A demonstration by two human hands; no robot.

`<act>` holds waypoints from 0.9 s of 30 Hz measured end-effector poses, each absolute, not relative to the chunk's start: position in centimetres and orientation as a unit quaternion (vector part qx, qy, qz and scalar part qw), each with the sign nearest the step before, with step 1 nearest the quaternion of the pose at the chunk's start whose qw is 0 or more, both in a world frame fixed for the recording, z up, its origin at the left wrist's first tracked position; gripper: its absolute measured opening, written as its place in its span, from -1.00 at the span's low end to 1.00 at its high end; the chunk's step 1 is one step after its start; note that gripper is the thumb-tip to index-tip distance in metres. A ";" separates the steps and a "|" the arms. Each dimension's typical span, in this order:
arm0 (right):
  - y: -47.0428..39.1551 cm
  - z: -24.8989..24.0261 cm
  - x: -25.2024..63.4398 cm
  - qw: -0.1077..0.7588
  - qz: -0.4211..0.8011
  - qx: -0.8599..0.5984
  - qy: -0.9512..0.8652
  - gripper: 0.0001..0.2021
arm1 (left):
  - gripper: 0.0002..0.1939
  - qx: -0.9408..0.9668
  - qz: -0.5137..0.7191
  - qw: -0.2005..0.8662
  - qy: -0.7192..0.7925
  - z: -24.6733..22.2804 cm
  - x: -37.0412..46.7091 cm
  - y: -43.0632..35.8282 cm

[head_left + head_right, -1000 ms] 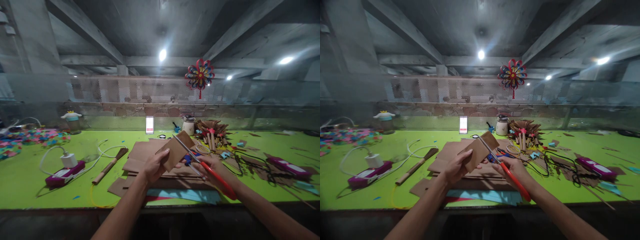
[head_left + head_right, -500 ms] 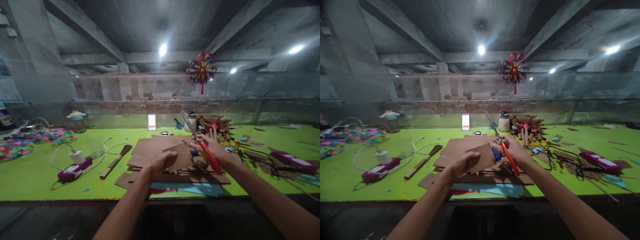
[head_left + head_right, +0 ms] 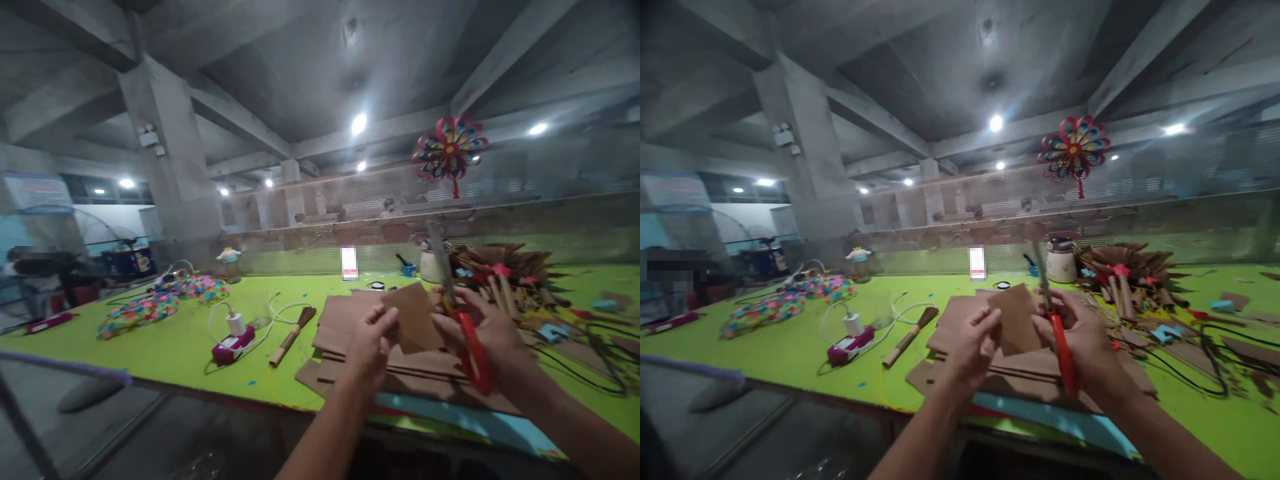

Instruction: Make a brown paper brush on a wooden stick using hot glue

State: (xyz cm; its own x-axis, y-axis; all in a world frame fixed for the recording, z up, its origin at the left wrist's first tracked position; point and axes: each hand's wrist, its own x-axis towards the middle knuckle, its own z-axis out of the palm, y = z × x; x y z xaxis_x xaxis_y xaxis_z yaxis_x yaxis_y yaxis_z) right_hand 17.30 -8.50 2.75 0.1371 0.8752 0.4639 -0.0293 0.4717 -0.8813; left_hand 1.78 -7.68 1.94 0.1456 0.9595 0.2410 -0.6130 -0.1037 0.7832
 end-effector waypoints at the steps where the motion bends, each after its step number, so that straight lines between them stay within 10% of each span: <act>1: -8.8 2.5 16.8 0.674 0.334 -0.384 -0.535 -0.46 | -0.80 0.369 0.628 0.655 0.198 1.4 2.5 -8.3; 14: -11.6 1.2 13.0 0.740 0.226 -0.400 -0.491 -0.60 | -0.75 0.229 0.684 0.676 0.149 0.7 6.4 -11.6; 27: -16.7 -0.8 17.8 0.504 0.614 -0.346 -0.500 -0.53 | -0.78 0.250 0.732 0.609 0.178 0.5 1.8 -9.5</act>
State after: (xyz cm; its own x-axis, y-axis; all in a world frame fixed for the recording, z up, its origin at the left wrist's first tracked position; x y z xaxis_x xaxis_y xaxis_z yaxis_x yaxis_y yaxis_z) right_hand 17.81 -16.65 -0.79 -0.2523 0.9645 0.0786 -0.2726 0.0071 -0.9621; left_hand 1.80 -9.53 0.46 -0.1341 0.9798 0.1483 -0.8020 -0.1952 0.5645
